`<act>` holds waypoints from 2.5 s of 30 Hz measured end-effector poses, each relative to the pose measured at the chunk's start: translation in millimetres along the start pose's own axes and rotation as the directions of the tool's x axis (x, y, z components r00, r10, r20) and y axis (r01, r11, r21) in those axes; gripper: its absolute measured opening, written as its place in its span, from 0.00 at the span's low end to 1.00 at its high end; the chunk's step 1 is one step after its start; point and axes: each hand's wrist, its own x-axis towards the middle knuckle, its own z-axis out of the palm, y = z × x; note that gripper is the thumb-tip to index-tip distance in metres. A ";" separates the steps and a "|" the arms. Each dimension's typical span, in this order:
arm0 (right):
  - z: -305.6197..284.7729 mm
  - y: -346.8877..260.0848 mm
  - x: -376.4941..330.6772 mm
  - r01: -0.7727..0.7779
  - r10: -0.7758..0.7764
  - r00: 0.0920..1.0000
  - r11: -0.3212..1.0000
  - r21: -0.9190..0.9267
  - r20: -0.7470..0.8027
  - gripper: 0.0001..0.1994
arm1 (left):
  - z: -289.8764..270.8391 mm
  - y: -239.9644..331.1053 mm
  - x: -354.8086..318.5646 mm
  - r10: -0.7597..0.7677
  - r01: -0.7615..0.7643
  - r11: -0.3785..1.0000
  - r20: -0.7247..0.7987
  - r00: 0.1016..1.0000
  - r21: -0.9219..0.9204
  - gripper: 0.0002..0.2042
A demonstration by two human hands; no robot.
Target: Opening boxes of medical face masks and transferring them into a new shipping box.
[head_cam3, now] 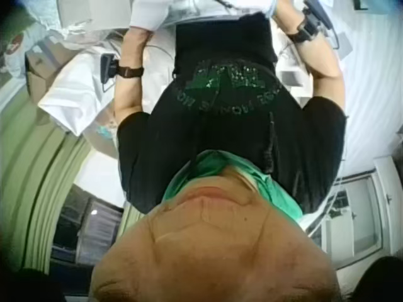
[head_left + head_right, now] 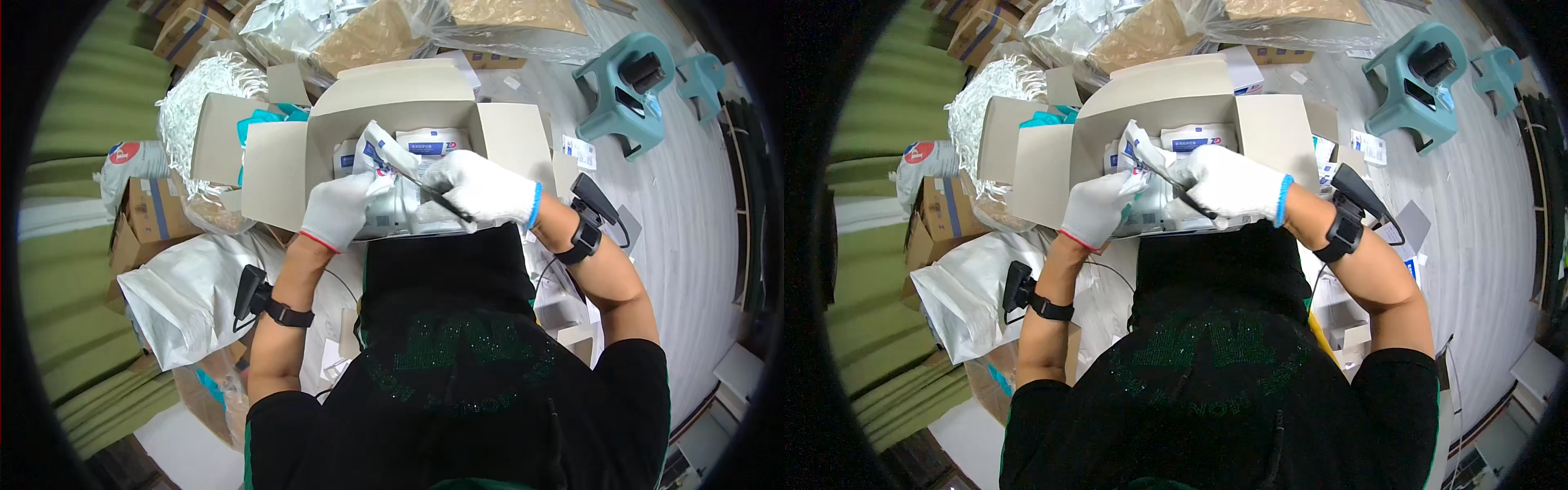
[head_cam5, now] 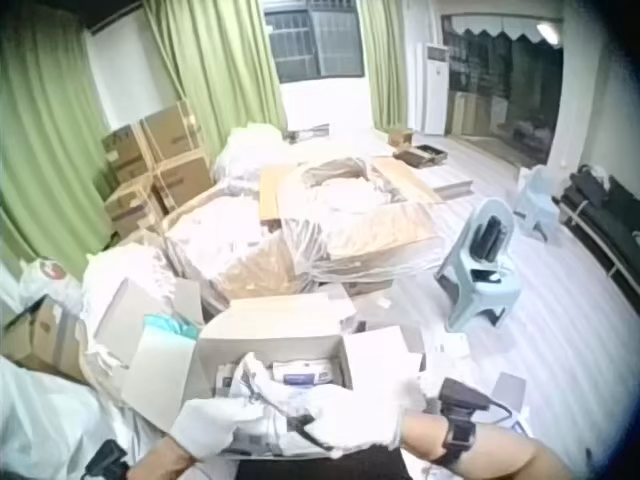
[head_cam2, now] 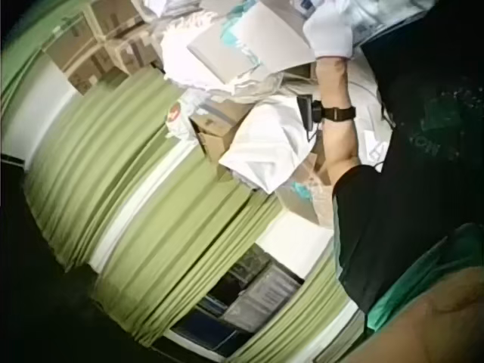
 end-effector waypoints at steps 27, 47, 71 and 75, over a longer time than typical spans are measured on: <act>28.9 5.6 -63.9 -0.072 -0.214 0.936 0.662 -0.746 -0.280 0.12 | -79.1 -127.1 -34.6 -0.846 -0.576 0.038 -0.333 0.416 -0.817 0.23; 36.7 -9.5 -70.0 -0.212 -0.140 0.900 0.687 -0.695 -0.413 0.13 | 70.9 -246.0 31.7 -0.910 0.517 0.307 -0.087 0.406 -0.799 0.35; 40.8 26.9 -87.2 -0.048 -0.298 0.718 0.880 -0.472 -0.629 0.17 | 62.5 64.9 120.6 -0.346 0.660 0.558 0.582 0.736 -0.503 0.28; 42.0 28.6 -91.1 -0.043 -0.258 0.712 0.912 -0.407 -0.653 0.18 | 45.1 83.6 80.5 -0.102 0.406 0.621 0.444 0.890 -0.670 0.28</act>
